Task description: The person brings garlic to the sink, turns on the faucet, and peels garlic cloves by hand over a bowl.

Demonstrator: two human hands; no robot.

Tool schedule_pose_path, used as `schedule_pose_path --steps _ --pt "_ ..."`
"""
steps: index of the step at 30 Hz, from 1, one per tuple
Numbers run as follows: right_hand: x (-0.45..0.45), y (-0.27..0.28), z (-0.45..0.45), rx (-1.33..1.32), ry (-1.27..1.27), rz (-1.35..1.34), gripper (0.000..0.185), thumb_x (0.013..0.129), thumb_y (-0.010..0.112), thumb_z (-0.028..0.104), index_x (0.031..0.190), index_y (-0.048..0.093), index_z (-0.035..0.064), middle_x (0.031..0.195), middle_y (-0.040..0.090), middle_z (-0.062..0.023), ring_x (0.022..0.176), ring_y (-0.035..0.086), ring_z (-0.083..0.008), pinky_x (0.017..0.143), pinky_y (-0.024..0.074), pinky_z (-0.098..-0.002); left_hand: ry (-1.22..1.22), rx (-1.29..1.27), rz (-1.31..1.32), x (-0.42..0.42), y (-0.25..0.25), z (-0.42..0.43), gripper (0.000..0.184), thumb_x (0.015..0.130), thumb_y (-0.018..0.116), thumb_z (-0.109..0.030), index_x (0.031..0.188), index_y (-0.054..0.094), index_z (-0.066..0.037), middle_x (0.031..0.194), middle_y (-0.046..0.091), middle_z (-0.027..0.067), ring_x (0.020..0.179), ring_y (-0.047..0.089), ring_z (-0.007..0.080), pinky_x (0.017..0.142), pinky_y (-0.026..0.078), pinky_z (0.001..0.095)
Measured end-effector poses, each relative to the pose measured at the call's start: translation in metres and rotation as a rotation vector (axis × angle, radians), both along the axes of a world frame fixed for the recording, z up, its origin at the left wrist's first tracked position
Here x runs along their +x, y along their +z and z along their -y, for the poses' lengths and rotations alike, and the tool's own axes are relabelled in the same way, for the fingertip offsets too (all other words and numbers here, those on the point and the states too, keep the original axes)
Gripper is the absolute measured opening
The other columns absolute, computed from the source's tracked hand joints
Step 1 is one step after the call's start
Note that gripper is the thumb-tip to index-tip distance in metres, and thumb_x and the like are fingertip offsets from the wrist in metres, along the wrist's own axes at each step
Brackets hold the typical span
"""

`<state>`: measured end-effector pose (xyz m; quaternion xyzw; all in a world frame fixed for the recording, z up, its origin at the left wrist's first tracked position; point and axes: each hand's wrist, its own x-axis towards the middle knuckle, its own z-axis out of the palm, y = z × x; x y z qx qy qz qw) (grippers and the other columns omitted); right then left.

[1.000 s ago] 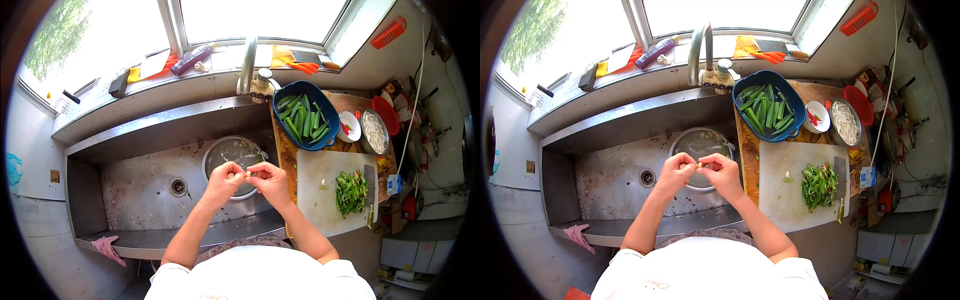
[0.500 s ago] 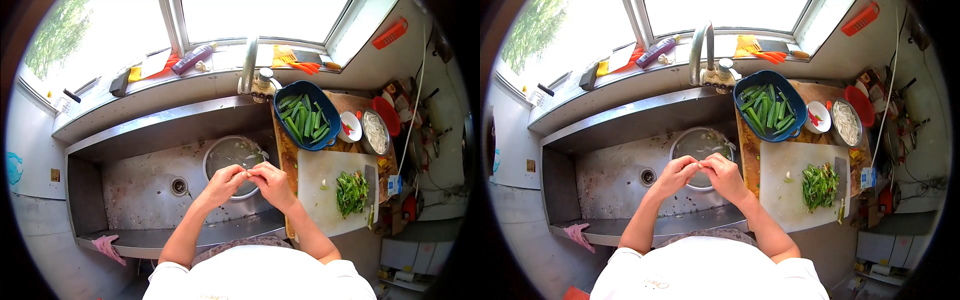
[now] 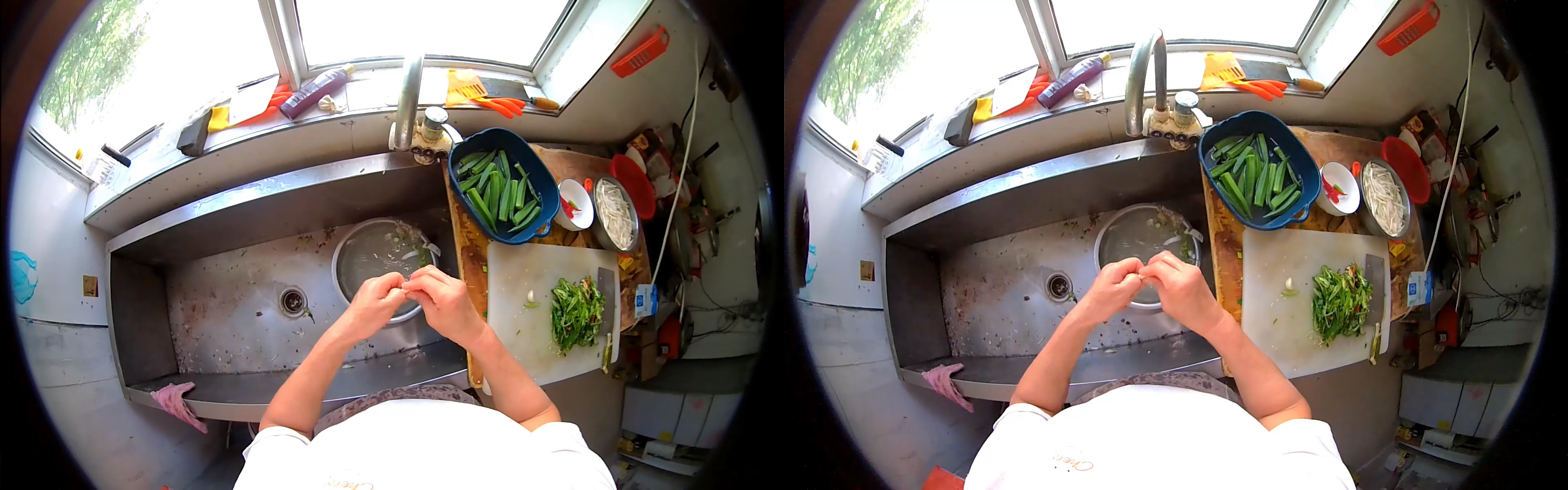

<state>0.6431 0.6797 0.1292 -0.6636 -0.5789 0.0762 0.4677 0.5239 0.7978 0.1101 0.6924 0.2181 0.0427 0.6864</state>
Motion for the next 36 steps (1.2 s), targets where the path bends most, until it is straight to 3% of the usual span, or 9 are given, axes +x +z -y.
schedule_pose_path --steps 5,8,14,17,20,23,29,33,36 --pt "0.003 -0.005 -0.002 0.020 -0.027 -0.203 0.010 0.074 0.066 -0.003 0.082 0.062 0.0001 0.081 0.061 -0.0121 0.071 0.061 -0.0266 0.061 0.0504 -0.0315 0.057 -0.319 0.028 -0.003 0.001 0.000 0.018 0.090 0.047 -0.013 0.083 0.059 -0.002 0.059 0.045 -0.0029 0.049 0.041 0.0047 0.042 0.034 0.0208" --pt "0.005 -0.002 -0.004 0.000 0.003 -0.174 0.012 0.074 0.065 -0.006 0.085 0.063 -0.0020 0.083 0.062 -0.0115 0.071 0.063 -0.0221 0.061 0.0511 -0.0279 0.077 -0.372 0.033 -0.006 0.013 -0.004 0.019 0.091 0.049 -0.015 0.085 0.061 -0.001 0.060 0.046 -0.0026 0.050 0.042 0.0049 0.042 0.034 0.0203" --pt "0.003 0.000 -0.006 -0.019 0.015 -0.078 0.012 0.074 0.065 -0.006 0.085 0.064 -0.0016 0.083 0.061 -0.0118 0.072 0.063 -0.0229 0.061 0.0513 -0.0284 0.080 -0.218 0.009 -0.010 0.012 -0.006 0.019 0.091 0.052 -0.016 0.084 0.062 -0.001 0.061 0.047 -0.0028 0.051 0.043 0.0047 0.043 0.035 0.0205" --pt "0.002 -0.003 -0.008 0.036 0.011 -0.084 0.009 0.077 0.064 -0.003 0.085 0.062 -0.0009 0.081 0.061 -0.0090 0.064 0.060 -0.0207 0.055 0.0486 -0.0286 0.099 -0.263 0.010 -0.009 0.012 -0.007 0.017 0.089 0.052 -0.014 0.081 0.061 -0.002 0.058 0.046 -0.0028 0.049 0.042 0.0046 0.042 0.035 0.0207" --pt "-0.007 -0.002 -0.003 -0.100 -0.052 -0.696 0.006 0.080 0.063 -0.001 0.087 0.062 -0.0013 0.083 0.063 -0.0075 0.054 0.055 -0.0121 0.046 0.0417 -0.0238 0.164 -0.257 0.011 -0.006 0.013 -0.004 0.015 0.085 0.052 -0.011 0.075 0.059 -0.002 0.055 0.046 -0.0028 0.046 0.041 0.0045 0.040 0.033 0.0209" --pt "-0.006 -0.002 -0.003 -0.068 -0.107 -1.382 0.007 0.084 0.060 0.003 0.090 0.063 -0.0013 0.084 0.065 -0.0088 0.048 0.047 -0.0055 0.041 0.0332 -0.0197 0.172 -0.283 0.010 -0.005 0.018 -0.003 0.015 0.082 0.052 -0.010 0.071 0.057 -0.003 0.052 0.045 -0.0028 0.043 0.040 0.0045 0.039 0.032 0.0205" --pt "0.008 -0.010 -0.001 0.079 -0.026 -1.692 0.012 0.087 0.054 0.005 0.094 0.063 -0.0008 0.086 0.066 -0.0158 0.043 0.046 -0.0074 0.039 0.0323 -0.0193 0.283 -0.310 -0.002 -0.012 0.010 -0.007 0.015 0.081 0.057 -0.011 0.068 0.056 -0.004 0.053 0.046 -0.0026 0.043 0.040 0.0041 0.038 0.031 0.0206" --pt "0.010 -0.011 0.002 0.047 -0.017 -1.676 0.014 0.088 0.054 0.005 0.098 0.062 0.0004 0.087 0.066 -0.0179 0.041 0.046 -0.0084 0.038 0.0331 -0.0197 0.329 -0.014 -0.049 -0.010 0.011 -0.013 0.015 0.081 0.065 -0.013 0.071 0.057 -0.004 0.056 0.047 -0.0047 0.046 0.040 0.0029 0.040 0.031 0.0202" --pt "0.006 -0.004 0.000 0.005 -0.023 -1.682 0.015 0.088 0.054 0.005 0.100 0.062 0.0015 0.085 0.066 -0.0181 0.041 0.046 -0.0086 0.037 0.0332 -0.0200 0.350 0.166 0.060 -0.006 0.008 -0.013 0.013 0.084 0.063 -0.013 0.076 0.058 -0.004 0.061 0.048 -0.0054 0.051 0.042 0.0021 0.044 0.033 0.0192"
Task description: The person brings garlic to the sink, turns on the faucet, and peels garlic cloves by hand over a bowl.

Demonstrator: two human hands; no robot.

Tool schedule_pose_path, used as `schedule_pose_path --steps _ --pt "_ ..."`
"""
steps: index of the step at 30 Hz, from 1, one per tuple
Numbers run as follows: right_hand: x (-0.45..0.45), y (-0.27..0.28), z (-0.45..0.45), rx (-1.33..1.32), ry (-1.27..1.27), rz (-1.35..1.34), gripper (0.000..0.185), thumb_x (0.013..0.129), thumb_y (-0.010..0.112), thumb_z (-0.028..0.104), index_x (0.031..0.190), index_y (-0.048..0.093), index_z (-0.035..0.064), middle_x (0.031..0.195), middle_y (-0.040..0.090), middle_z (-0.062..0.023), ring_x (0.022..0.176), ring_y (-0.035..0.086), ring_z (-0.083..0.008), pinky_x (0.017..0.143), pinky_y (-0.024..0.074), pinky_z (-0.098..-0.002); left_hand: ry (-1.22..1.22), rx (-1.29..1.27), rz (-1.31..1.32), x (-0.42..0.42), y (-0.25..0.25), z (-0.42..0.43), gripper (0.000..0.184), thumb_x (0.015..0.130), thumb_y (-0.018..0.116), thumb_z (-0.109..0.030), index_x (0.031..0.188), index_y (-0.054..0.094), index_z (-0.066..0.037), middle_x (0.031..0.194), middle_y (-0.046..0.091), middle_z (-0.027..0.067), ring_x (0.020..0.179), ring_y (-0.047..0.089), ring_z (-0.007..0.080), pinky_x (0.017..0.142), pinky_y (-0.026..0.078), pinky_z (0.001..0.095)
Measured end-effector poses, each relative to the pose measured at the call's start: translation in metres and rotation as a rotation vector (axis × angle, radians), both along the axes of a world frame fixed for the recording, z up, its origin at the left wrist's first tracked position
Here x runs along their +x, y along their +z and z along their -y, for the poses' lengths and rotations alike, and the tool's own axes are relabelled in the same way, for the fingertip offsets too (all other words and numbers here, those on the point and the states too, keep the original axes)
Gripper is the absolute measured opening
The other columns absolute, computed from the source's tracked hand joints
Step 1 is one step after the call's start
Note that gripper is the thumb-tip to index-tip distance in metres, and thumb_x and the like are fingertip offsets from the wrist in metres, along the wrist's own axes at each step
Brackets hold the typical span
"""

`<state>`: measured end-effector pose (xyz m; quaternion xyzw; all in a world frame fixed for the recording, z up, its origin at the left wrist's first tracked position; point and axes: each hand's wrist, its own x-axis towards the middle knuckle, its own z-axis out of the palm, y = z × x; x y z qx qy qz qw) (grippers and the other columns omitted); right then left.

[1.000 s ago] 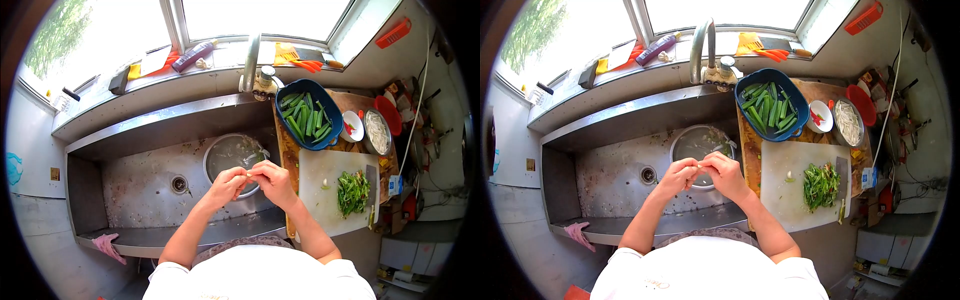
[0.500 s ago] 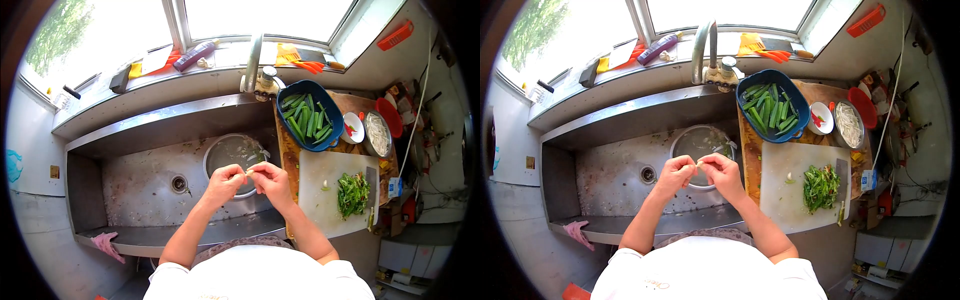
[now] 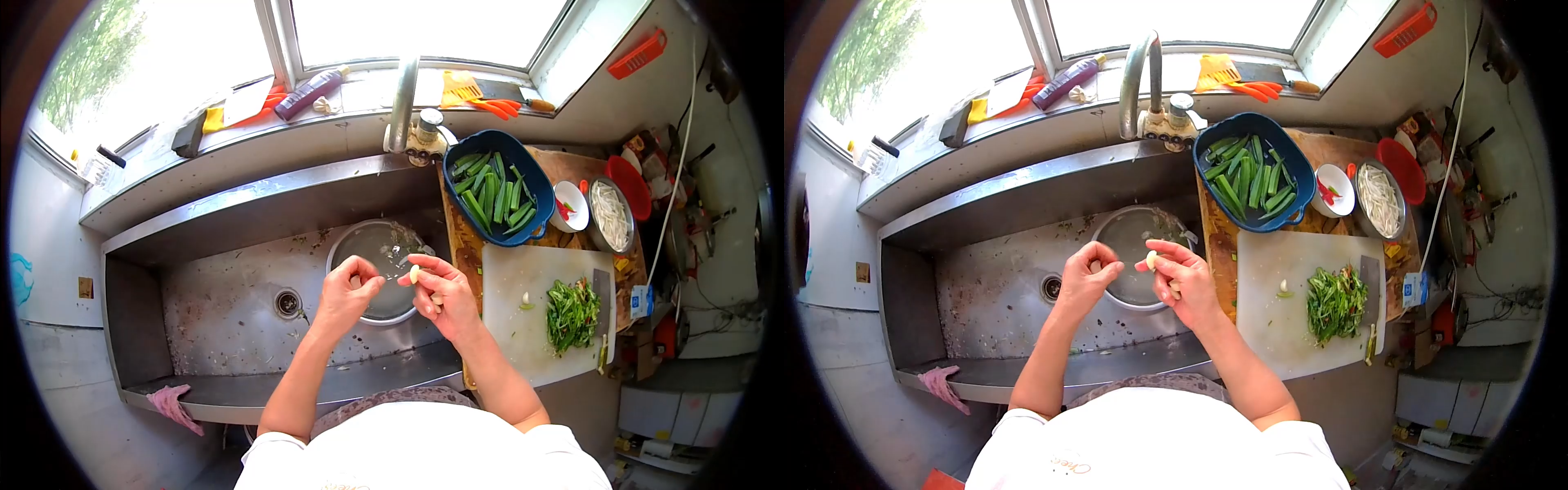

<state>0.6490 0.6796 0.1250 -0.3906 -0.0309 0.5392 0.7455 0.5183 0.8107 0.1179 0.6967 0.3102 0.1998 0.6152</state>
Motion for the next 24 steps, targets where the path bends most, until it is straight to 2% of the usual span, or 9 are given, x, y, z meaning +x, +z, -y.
schedule_pose_path --steps 3,6,9,12,15,18,24 --pt "-0.001 0.000 -0.001 -0.024 0.023 0.040 0.017 0.088 0.055 0.003 0.103 0.061 0.0020 0.082 0.066 -0.0177 0.040 0.046 -0.0086 0.036 0.0330 -0.0200 -0.017 -0.113 0.047 0.003 0.000 0.001 0.012 0.086 0.061 -0.013 0.080 0.060 -0.004 0.064 0.048 -0.0059 0.055 0.042 0.0020 0.047 0.034 0.0189" --pt "-0.001 -0.005 0.001 -0.041 0.049 0.113 0.018 0.087 0.056 0.003 0.104 0.061 0.0016 0.082 0.066 -0.0166 0.041 0.046 -0.0081 0.036 0.0325 -0.0198 -0.021 -0.267 0.010 0.004 0.001 0.002 0.010 0.086 0.062 -0.012 0.082 0.060 -0.003 0.068 0.052 -0.0025 0.059 0.043 0.0034 0.051 0.034 0.0207" --pt "-0.004 -0.008 0.000 -0.070 0.073 0.172 0.017 0.087 0.057 0.002 0.103 0.062 0.0003 0.080 0.065 -0.0145 0.041 0.045 -0.0075 0.036 0.0321 -0.0200 -0.061 -0.552 -0.007 0.006 -0.001 0.004 0.012 0.088 0.060 -0.014 0.082 0.060 -0.004 0.064 0.052 -0.0039 0.051 0.041 0.0011 0.042 0.029 0.0191" --pt "-0.008 0.000 0.000 -0.128 0.084 0.255 0.017 0.086 0.058 0.002 0.102 0.062 -0.0015 0.076 0.064 -0.0126 0.041 0.045 -0.0078 0.037 0.0319 -0.0201 -0.207 -0.345 -0.005 0.011 -0.005 0.008 0.014 0.087 0.063 -0.016 0.080 0.058 -0.004 0.063 0.054 -0.0026 0.049 0.040 0.0006 0.041 0.028 0.0192" --pt "-0.008 0.003 0.001 -0.116 0.110 0.322 0.022 0.086 0.061 0.004 0.107 0.062 -0.0020 0.078 0.065 -0.0089 0.044 0.045 -0.0057 0.037 0.0293 -0.0183 -0.131 -0.415 0.115 0.013 -0.008 0.014 0.017 0.086 0.066 -0.018 0.080 0.058 -0.004 0.063 0.056 -0.0017 0.049 0.040 0.0012 0.041 0.029 0.0195" --pt "-0.005 -0.007 0.000 -0.094 0.105 0.391 0.017 0.084 0.062 0.002 0.101 0.061 -0.0015 0.075 0.065 -0.0104 0.042 0.047 -0.0067 0.036 0.0310 -0.0193 -0.160 -0.475 0.114 0.011 -0.002 0.014 0.017 0.087 0.065 -0.018 0.082 0.059 -0.003 0.065 0.056 -0.0012 0.050 0.042 0.0025 0.042 0.031 0.0193" --pt "-0.007 -0.010 -0.002 0.000 0.114 0.088 0.013 0.089 0.054 0.005 0.099 0.059 -0.0012 0.071 0.063 -0.0127 0.038 0.046 -0.0106 0.036 0.0329 -0.0218 -0.218 -0.476 0.207 0.003 -0.007 0.009 0.012 0.090 0.058 -0.013 0.088 0.059 -0.001 0.063 0.050 -0.0033 0.055 0.043 0.0031 0.046 0.034 0.0195"
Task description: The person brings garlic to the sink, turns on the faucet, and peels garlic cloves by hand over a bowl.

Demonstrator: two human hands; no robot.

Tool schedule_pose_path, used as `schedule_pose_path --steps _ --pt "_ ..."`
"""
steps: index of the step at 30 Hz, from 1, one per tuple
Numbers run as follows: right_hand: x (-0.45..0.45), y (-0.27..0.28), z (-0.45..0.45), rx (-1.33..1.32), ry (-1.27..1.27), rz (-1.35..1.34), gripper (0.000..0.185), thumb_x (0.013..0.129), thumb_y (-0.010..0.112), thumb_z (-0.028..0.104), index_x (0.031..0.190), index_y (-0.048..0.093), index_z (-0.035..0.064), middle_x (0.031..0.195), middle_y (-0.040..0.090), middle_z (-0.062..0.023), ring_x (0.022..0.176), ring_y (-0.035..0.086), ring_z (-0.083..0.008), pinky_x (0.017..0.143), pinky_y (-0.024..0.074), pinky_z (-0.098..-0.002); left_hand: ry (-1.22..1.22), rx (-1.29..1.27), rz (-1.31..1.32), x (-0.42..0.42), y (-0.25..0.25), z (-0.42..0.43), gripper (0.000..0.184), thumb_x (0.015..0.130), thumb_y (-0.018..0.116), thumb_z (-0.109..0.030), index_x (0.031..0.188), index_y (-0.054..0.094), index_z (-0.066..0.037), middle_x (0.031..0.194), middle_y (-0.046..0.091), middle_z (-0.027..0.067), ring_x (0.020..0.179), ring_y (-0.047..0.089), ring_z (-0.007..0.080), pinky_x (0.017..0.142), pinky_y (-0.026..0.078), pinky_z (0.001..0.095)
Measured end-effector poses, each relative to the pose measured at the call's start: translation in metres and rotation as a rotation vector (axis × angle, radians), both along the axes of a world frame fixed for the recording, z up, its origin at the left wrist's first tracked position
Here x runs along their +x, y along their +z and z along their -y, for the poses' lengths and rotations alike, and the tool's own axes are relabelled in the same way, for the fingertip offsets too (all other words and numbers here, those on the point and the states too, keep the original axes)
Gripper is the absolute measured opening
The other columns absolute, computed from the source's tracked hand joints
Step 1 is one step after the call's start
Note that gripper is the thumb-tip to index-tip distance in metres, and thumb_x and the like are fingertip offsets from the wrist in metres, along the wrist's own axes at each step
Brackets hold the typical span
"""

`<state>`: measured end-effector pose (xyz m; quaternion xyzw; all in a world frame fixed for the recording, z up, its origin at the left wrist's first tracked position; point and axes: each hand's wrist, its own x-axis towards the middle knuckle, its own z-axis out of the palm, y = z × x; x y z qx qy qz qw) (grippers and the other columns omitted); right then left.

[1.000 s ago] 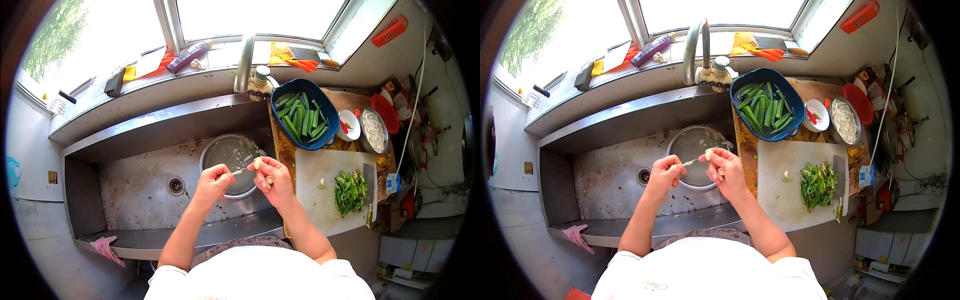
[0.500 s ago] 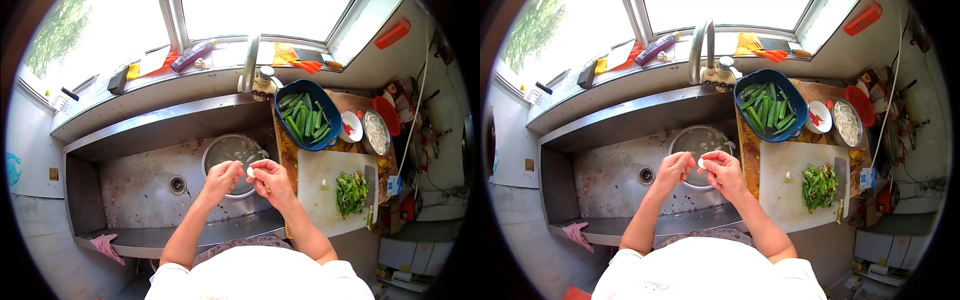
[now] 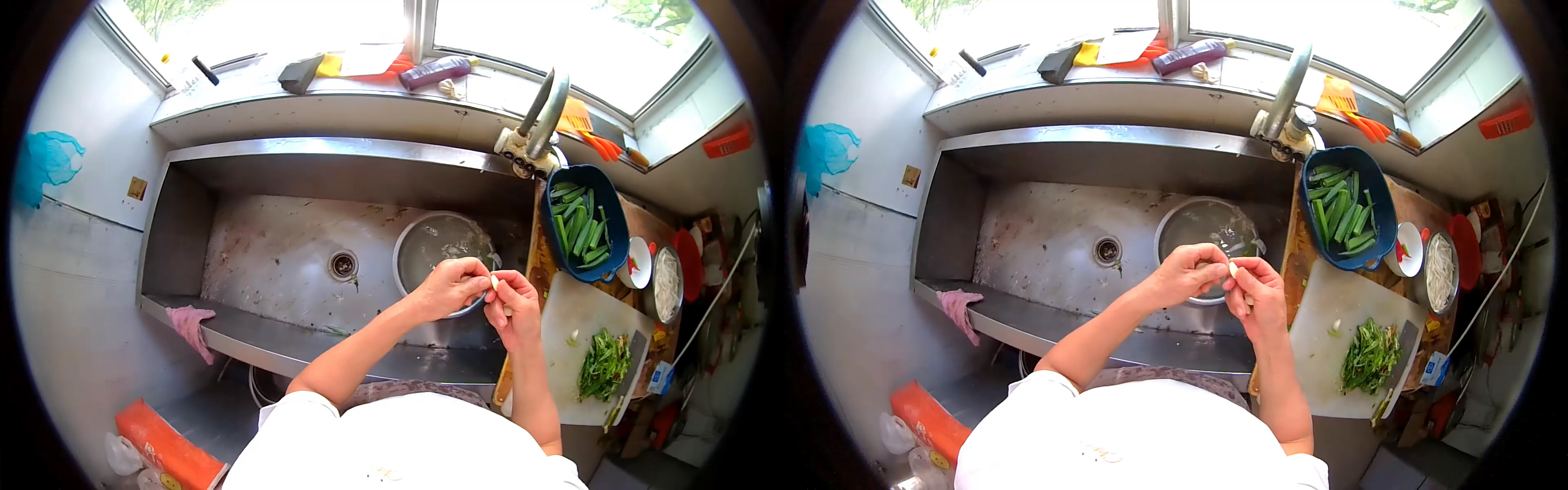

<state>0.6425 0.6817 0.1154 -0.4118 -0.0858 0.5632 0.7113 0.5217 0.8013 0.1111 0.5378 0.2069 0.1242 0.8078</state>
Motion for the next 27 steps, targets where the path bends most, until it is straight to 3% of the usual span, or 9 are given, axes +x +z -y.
schedule_pose_path --steps 4,8,13,17,21,24,27 --pt "-0.005 0.004 -0.004 0.084 0.007 -0.154 0.015 0.091 0.051 0.006 0.104 0.058 0.0029 0.073 0.061 -0.0131 0.038 0.045 -0.0108 0.036 0.0323 -0.0221 0.073 0.073 -0.102 -0.001 0.000 -0.005 0.013 0.087 0.063 -0.015 0.087 0.060 -0.002 0.059 0.049 -0.0049 0.052 0.042 0.0023 0.044 0.032 0.0194" --pt "-0.007 0.000 -0.005 0.090 0.076 -0.107 0.017 0.092 0.051 0.008 0.108 0.057 0.0044 0.072 0.060 -0.0117 0.039 0.045 -0.0103 0.035 0.0311 -0.0214 0.059 0.039 -0.088 -0.002 0.009 -0.004 0.014 0.083 0.068 -0.015 0.082 0.060 -0.004 0.057 0.050 -0.0057 0.049 0.041 0.0012 0.043 0.031 0.0189" --pt "0.000 0.016 -0.010 -0.125 0.105 0.458 0.016 0.090 0.057 0.010 0.103 0.062 0.0015 0.074 0.063 -0.0056 0.044 0.049 -0.0046 0.037 0.0312 -0.0168 0.032 -0.046 -0.086 -0.001 0.005 -0.009 0.016 0.085 0.066 -0.016 0.082 0.060 -0.002 0.060 0.054 -0.0023 0.050 0.043 0.0017 0.043 0.030 0.0183" --pt "0.007 0.010 -0.008 -0.023 0.138 0.449 0.021 0.084 0.064 0.004 0.104 0.061 0.0013 0.074 0.063 -0.0054 0.045 0.049 -0.0048 0.037 0.0309 -0.0167 -0.034 0.028 -0.111 0.000 0.016 -0.014 0.019 0.087 0.064 -0.018 0.083 0.059 0.000 0.061 0.054 -0.0023 0.051 0.043 0.0021 0.043 0.031 0.0190" --pt "0.005 0.010 -0.006 -0.024 0.118 0.343 0.019 0.085 0.062 0.005 0.104 0.061 0.0021 0.075 0.064 -0.0066 0.044 0.049 -0.0053 0.037 0.0306 -0.0171 -0.050 0.088 -0.119 0.000 0.016 -0.016 0.019 0.089 0.062 -0.018 0.084 0.058 0.000 0.062 0.052 -0.0026 0.052 0.042 0.0025 0.044 0.032 0.0195" --pt "0.001 0.009 -0.005 -0.005 0.112 0.287 0.018 0.086 0.061 0.005 0.104 0.060 0.0028 0.076 0.064 -0.0079 0.043 0.048 -0.0056 0.037 0.0303 -0.0173 -0.040 0.195 -0.164 -0.002 0.009 -0.015 0.017 0.090 0.060 -0.016 0.083 0.058 -0.001 0.062 0.051 -0.0023 0.055 0.043 0.0031 0.046 0.033 0.0197" --pt "-0.003 0.004 -0.006 -0.003 0.087 0.273 0.017 0.087 0.060 0.005 0.104 0.059 0.0035 0.076 0.064 -0.0097 0.042 0.048 -0.0066 0.036 0.0301 -0.0178 0.052 0.552 -0.113 0.000 0.003 -0.010 0.015 0.090 0.059 -0.015 0.082 0.057 -0.001 0.064 0.051 -0.0013 0.057 0.044 0.0038 0.047 0.034 0.0201"
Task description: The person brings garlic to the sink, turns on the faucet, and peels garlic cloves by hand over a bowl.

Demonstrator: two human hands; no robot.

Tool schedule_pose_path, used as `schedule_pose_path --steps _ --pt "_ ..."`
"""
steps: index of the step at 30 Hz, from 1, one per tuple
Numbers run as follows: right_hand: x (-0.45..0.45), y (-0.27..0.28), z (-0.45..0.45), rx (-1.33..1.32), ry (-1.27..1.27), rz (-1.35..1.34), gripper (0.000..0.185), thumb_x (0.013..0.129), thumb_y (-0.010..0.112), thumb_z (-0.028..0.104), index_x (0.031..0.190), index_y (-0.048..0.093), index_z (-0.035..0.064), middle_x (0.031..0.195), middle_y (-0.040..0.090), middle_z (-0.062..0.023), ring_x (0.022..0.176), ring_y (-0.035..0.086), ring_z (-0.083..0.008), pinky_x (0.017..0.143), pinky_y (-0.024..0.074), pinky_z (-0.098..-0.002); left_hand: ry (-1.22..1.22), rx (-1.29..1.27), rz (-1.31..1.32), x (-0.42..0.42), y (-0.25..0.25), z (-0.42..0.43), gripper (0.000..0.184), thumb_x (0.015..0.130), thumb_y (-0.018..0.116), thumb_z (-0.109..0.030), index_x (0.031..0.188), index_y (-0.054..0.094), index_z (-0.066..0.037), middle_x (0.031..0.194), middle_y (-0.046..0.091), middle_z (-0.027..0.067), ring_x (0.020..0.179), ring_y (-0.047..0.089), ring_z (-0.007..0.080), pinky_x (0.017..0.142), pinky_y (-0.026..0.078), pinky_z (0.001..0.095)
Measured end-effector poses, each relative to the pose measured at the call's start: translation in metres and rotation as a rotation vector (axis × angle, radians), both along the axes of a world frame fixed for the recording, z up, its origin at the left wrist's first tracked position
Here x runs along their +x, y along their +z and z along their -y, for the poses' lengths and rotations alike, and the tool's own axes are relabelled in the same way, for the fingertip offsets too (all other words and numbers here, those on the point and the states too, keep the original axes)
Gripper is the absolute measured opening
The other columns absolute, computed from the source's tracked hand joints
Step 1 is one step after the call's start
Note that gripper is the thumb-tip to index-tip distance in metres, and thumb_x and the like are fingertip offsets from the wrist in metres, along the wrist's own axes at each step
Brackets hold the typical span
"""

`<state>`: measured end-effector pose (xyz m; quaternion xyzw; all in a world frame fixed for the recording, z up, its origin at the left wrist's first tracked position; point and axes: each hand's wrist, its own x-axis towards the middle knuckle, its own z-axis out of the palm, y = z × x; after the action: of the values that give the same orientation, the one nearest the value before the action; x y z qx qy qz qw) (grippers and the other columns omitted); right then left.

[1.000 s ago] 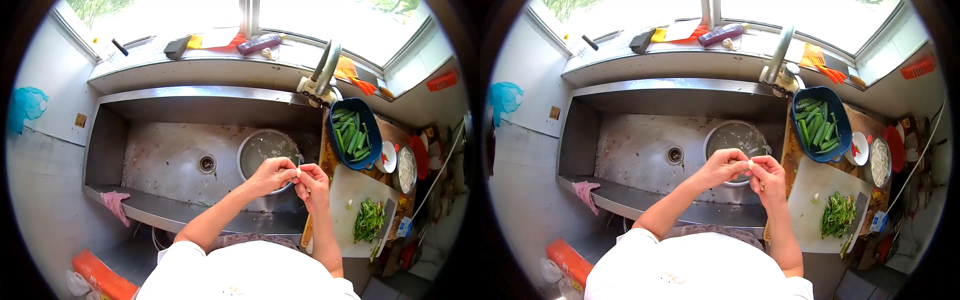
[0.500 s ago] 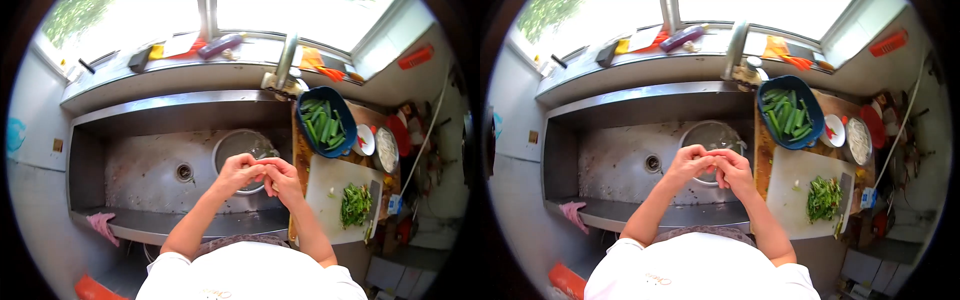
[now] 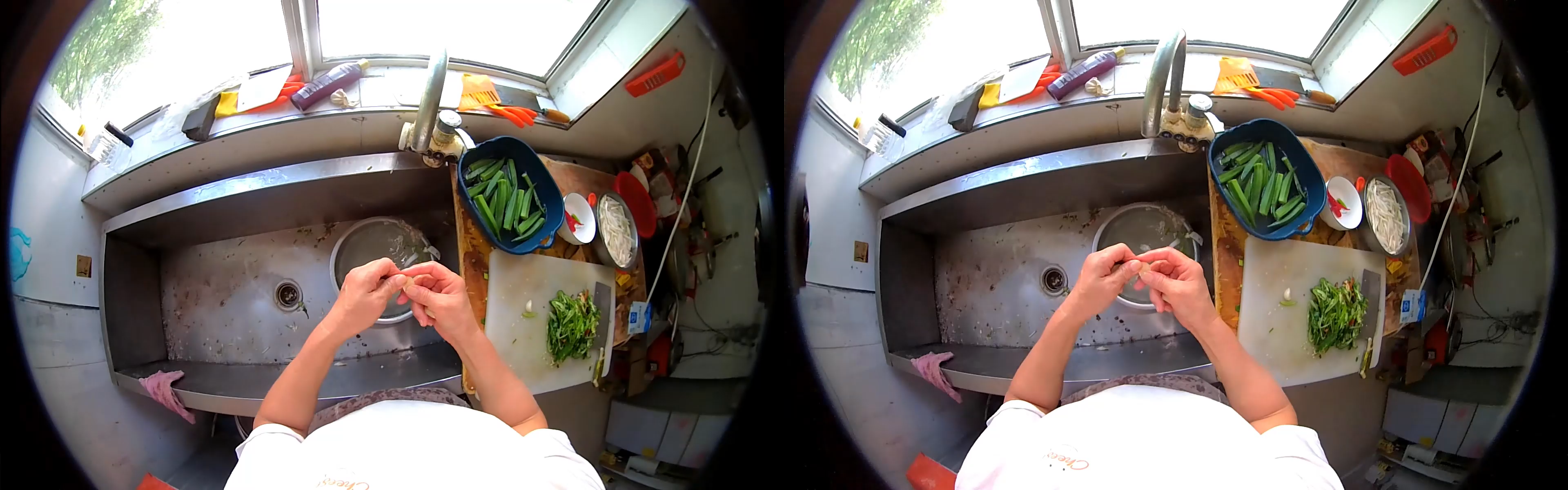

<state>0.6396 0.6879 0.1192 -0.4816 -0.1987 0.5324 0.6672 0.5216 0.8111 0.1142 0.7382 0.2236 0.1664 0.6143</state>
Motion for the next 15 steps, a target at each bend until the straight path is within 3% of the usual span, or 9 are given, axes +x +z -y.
schedule_pose_path --steps 3,6,15 --pt "-0.0017 -0.0011 -0.0018 0.021 -0.015 -0.056 0.016 0.088 0.058 0.005 0.103 0.054 0.0044 0.077 0.064 -0.0119 0.041 0.048 -0.0085 0.036 0.0300 -0.0191 0.000 0.032 0.093 0.0015 -0.0006 0.0005 0.013 0.089 0.058 -0.012 0.081 0.057 -0.002 0.066 0.052 -0.0006 0.058 0.044 0.0044 0.048 0.034 0.0205" --pt "-0.0002 0.0024 -0.0026 0.052 -0.030 -0.192 0.016 0.088 0.056 0.004 0.103 0.050 0.0050 0.078 0.064 -0.0141 0.039 0.047 -0.0103 0.035 0.0303 -0.0205 -0.066 -0.179 0.195 0.0018 0.0020 0.0039 0.013 0.090 0.057 -0.011 0.082 0.057 -0.002 0.067 0.053 -0.0003 0.056 0.043 0.0041 0.047 0.033 0.0198" --pt "0.0073 0.0055 -0.0041 0.042 -0.061 -0.174 0.008 0.092 0.048 0.007 0.100 0.047 0.0051 0.079 0.064 -0.0202 0.036 0.044 -0.0111 0.034 0.0314 -0.0223 0.187 -0.512 -0.018 0.0021 0.0045 0.0015 0.012 0.090 0.058 -0.012 0.082 0.059 -0.002 0.067 0.054 -0.0016 0.055 0.044 0.0026 0.046 0.034 0.0184"
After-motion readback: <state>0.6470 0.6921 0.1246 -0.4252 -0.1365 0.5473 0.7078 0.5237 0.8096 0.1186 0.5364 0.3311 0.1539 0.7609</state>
